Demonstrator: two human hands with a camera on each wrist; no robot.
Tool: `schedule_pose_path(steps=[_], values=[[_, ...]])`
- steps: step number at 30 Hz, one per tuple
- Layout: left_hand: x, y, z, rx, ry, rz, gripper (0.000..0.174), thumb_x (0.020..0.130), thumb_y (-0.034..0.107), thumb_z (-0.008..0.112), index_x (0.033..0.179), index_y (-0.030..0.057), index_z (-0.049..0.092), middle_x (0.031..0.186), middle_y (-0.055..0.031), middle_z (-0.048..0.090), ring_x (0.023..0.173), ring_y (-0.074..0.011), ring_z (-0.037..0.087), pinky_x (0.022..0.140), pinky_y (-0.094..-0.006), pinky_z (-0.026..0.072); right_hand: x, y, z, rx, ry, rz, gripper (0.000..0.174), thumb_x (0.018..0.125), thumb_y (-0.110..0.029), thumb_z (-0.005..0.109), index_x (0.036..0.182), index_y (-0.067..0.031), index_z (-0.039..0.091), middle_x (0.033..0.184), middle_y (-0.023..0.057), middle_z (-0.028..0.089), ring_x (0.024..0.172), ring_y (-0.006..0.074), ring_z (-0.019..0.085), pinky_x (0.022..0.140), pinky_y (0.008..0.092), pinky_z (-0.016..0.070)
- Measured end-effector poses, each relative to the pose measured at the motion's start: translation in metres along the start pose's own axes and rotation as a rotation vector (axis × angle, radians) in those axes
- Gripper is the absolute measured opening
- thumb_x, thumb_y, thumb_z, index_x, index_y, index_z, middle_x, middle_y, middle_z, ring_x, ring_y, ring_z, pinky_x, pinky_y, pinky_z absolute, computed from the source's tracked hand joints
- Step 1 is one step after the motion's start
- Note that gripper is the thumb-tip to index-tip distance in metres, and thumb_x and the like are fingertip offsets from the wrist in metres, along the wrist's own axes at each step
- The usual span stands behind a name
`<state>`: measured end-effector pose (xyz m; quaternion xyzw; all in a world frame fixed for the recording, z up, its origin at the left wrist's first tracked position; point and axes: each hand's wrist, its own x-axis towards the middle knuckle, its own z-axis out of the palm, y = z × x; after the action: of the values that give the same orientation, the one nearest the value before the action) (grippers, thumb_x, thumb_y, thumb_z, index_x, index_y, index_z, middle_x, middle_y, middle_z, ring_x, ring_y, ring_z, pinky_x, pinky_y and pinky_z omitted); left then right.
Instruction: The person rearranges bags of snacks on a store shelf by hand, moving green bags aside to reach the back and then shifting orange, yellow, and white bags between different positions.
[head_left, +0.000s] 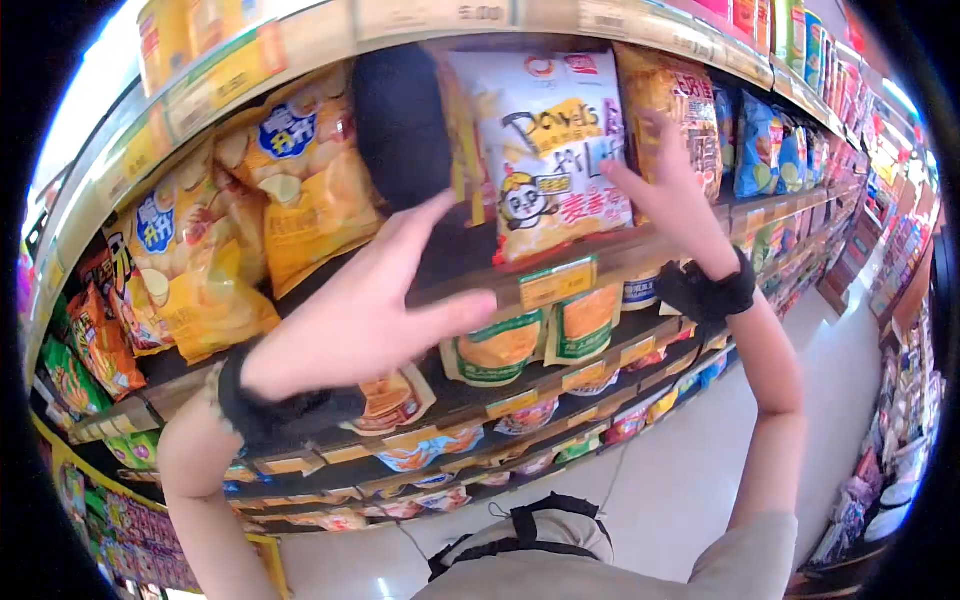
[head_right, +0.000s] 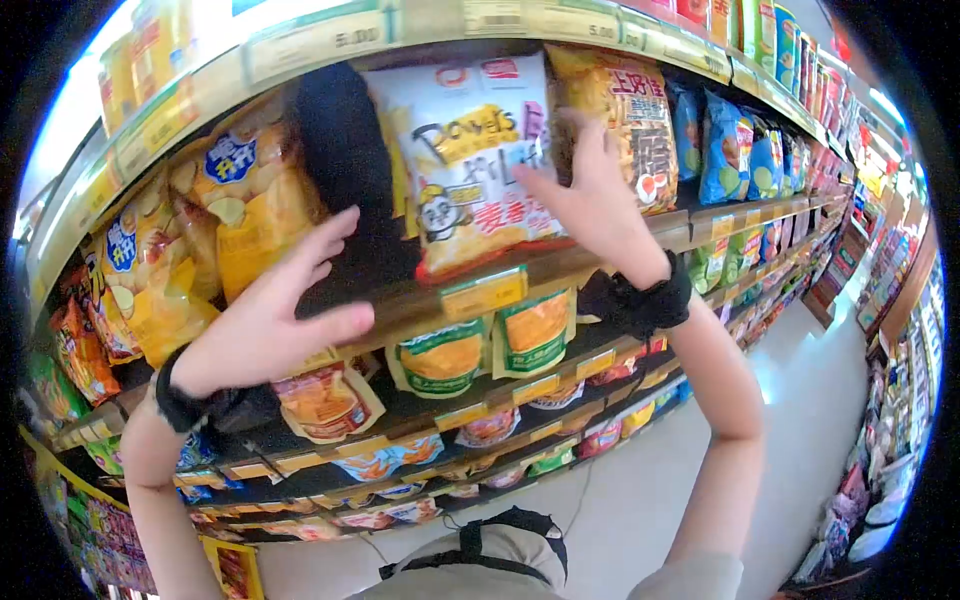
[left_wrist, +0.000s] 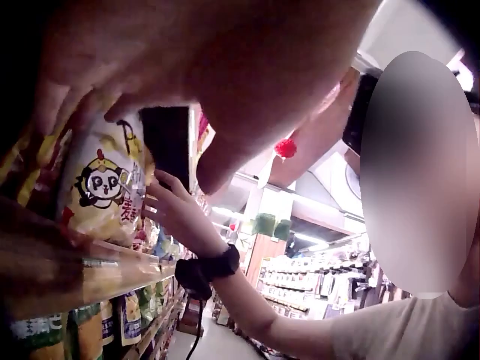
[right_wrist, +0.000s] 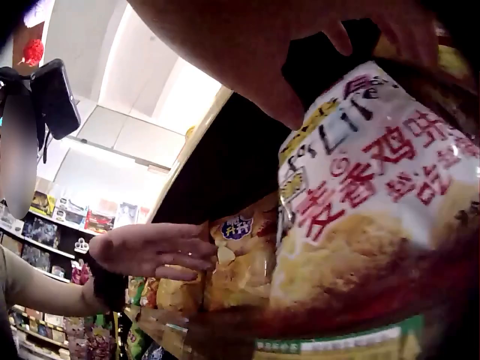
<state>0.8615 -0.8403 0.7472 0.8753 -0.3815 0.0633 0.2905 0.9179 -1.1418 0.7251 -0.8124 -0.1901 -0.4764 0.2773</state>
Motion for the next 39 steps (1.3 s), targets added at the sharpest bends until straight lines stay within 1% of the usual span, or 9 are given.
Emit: schedule_pose_path(steps=[2, 4, 7, 15, 24, 31, 36, 38, 39], values=[[0.03, 0.004, 0.011, -0.226, 0.004, -0.15, 0.079, 0.083, 0.031, 0.062, 0.138, 0.0007, 0.015, 0.136, -0.0212, 0.029, 0.125, -0.0274, 0.034, 0.102, -0.0376, 0.0297, -0.003, 0.007, -0.004, 0.068, -0.066, 0.086, 0.07, 0.078, -0.03, 0.067, 0.125, 0.0053, 0.029, 0.113, 0.0244, 0.047, 0.107, 0.0296, 0.047, 0.089, 0.037, 0.0394], [0.057, 0.007, 0.021, -0.335, 0.044, -0.231, 0.08, 0.082, 0.03, 0.064, 0.137, -0.0011, 0.015, 0.134, -0.0211, 0.033, 0.121, -0.025, 0.039, 0.099, -0.0358, 0.0343, -0.001, 0.009, -0.008, 0.49, -0.28, 0.331, 0.071, 0.08, -0.03, 0.066, 0.127, 0.0065, 0.026, 0.109, 0.0209, 0.051, 0.1, 0.0238, 0.053, 0.082, 0.0332, 0.0452], [0.081, 0.006, 0.036, -0.546, 0.059, -0.251, 0.078, 0.081, 0.029, 0.065, 0.135, -0.0025, 0.018, 0.129, -0.0182, 0.039, 0.114, -0.0209, 0.044, 0.093, -0.0327, 0.0385, -0.005, 0.033, 0.001, 0.609, -0.35, 0.278, 0.076, 0.08, -0.027, 0.066, 0.13, 0.0086, 0.021, 0.101, 0.0161, 0.056, 0.093, 0.0177, 0.055, 0.077, 0.0293, 0.0473], [0.101, 0.01, 0.053, -0.562, 0.197, -0.306, 0.058, 0.084, 0.029, 0.062, 0.126, -0.0003, 0.034, 0.113, -0.0071, 0.052, 0.102, -0.0127, 0.05, 0.085, -0.0277, 0.042, 0.0, 0.043, 0.005, 0.733, -0.451, 0.177, 0.074, 0.078, -0.024, 0.068, 0.131, 0.0082, 0.027, 0.102, 0.0143, 0.056, 0.086, 0.0135, 0.055, 0.074, 0.0274, 0.0472], [0.083, -0.008, 0.04, -0.674, 0.351, -0.178, 0.048, 0.083, 0.018, 0.064, 0.119, -0.0026, 0.042, 0.114, -0.0082, 0.054, 0.103, -0.0136, 0.051, 0.089, -0.0272, 0.0403, 0.003, 0.021, -0.005, 0.765, -0.38, 0.062, 0.07, 0.076, -0.017, 0.069, 0.13, 0.005, 0.031, 0.105, 0.0174, 0.057, 0.087, 0.0178, 0.058, 0.073, 0.0287, 0.0486], [0.052, -0.024, 0.024, -0.549, 0.474, -0.201, 0.047, 0.084, 0.016, 0.061, 0.121, -0.0025, 0.04, 0.114, -0.0077, 0.054, 0.103, -0.0129, 0.05, 0.09, -0.0268, 0.0391, 0.001, -0.015, 0.014, 0.638, -0.39, -0.165, 0.071, 0.073, -0.018, 0.067, 0.126, 0.01, 0.03, 0.105, 0.0278, 0.055, 0.096, 0.0352, 0.058, 0.081, 0.0365, 0.0463], [0.035, -0.031, 0.007, -0.494, 0.523, -0.272, 0.042, 0.086, 0.017, 0.059, 0.117, -0.0027, 0.041, 0.108, -0.0075, 0.055, 0.1, -0.0122, 0.051, 0.088, -0.0256, 0.0402, 0.013, -0.029, 0.039, 0.703, -0.46, -0.212, 0.068, 0.073, -0.02, 0.067, 0.123, 0.0103, 0.033, 0.103, 0.0281, 0.056, 0.093, 0.036, 0.059, 0.08, 0.0371, 0.0466], [0.028, -0.032, 0.004, -0.521, 0.542, -0.326, 0.038, 0.086, 0.017, 0.059, 0.114, -0.0021, 0.043, 0.106, -0.0067, 0.055, 0.096, -0.0118, 0.053, 0.083, -0.0248, 0.043, 0.02, -0.033, 0.048, 0.7, -0.677, -0.139, 0.078, 0.078, -0.018, 0.067, 0.135, 0.0043, 0.019, 0.12, 0.0217, 0.049, 0.11, 0.0253, 0.051, 0.086, 0.0328, 0.0466], [0.025, -0.034, 0.003, -0.519, 0.566, -0.351, 0.037, 0.086, 0.016, 0.059, 0.114, -0.0018, 0.043, 0.105, -0.0068, 0.055, 0.095, -0.0118, 0.054, 0.081, -0.0247, 0.0445, 0.023, -0.031, 0.063, 0.711, -0.555, -0.242, 0.064, 0.074, -0.026, 0.065, 0.115, 0.0125, 0.036, 0.096, 0.029, 0.057, 0.089, 0.0365, 0.06, 0.077, 0.0372, 0.0475]])
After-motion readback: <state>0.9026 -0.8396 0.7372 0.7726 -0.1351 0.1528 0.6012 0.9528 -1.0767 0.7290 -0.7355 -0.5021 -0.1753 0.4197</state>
